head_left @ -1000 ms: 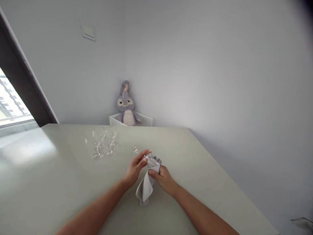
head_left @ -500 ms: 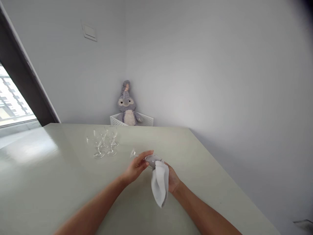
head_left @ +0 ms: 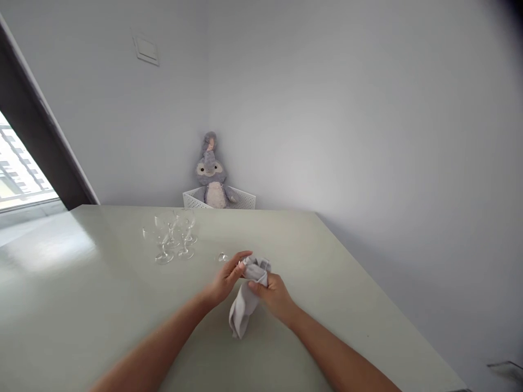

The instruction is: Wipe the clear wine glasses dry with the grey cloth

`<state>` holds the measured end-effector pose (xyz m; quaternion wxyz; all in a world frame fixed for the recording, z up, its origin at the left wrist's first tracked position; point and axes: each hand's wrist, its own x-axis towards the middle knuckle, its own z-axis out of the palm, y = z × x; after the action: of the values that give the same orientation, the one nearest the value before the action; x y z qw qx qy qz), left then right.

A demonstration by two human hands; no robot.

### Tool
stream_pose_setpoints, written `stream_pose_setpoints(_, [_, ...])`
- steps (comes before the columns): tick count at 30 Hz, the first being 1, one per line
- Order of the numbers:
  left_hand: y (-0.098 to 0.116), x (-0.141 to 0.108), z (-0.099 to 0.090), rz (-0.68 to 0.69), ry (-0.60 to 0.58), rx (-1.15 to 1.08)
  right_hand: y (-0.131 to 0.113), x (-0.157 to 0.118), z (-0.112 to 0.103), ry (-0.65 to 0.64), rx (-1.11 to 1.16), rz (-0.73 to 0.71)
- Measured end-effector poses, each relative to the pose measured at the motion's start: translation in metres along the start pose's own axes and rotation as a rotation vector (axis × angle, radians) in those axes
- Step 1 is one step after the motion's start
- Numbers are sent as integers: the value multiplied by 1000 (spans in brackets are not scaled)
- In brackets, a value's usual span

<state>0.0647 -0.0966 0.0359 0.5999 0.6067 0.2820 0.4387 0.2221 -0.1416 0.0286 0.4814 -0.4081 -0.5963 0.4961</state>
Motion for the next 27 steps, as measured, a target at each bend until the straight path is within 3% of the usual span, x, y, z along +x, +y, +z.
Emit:
stream_pose_setpoints(3, [3,-2,1,14,-104,-52,-2,4,0,49,480,207])
stream_pose_setpoints(6, [4,-2,0,6,-142,-100,-1,5,-1,44,673,284])
stream_pose_setpoints(15, [-8,2,-5,-78,-32,-54,-1,2,2,-71,281,83])
stream_pose_setpoints(27, [-11,3,-4,-115,15,9,11,4,-1,-99,187,65])
